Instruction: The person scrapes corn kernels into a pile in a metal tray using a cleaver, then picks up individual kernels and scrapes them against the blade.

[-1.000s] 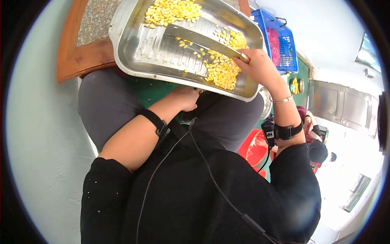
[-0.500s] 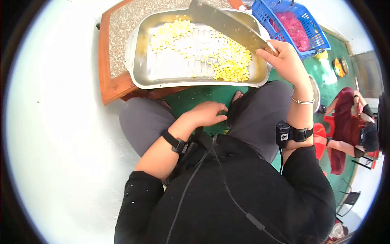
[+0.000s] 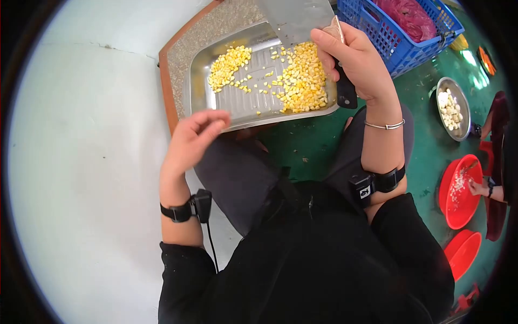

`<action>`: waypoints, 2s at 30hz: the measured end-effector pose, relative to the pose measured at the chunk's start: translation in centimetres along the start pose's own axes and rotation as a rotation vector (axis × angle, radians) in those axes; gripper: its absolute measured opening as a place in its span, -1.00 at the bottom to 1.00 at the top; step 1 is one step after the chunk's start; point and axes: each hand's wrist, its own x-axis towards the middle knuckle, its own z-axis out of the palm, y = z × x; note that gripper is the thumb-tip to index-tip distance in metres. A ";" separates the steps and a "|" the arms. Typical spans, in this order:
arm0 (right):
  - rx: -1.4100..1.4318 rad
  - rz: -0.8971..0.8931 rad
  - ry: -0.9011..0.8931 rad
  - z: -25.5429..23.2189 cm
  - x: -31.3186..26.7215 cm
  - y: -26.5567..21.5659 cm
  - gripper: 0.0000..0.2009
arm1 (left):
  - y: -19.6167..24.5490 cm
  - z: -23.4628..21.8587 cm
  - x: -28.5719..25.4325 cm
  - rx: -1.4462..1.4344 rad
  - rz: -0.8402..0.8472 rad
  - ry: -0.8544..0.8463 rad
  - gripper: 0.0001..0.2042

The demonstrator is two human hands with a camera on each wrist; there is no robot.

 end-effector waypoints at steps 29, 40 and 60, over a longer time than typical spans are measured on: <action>0.154 0.137 -0.013 -2.9 1.5 3.0 -0.78 | -1.2 5.2 15.1 0.421 0.005 -0.091 -0.78; 0.134 0.127 0.013 -2.7 1.3 3.1 -0.77 | -2.4 0.7 12.0 0.682 -0.183 -0.111 -0.72; 0.126 0.129 0.011 -2.4 1.3 3.2 -0.77 | -0.1 6.5 11.2 0.070 0.102 -0.275 -0.86</action>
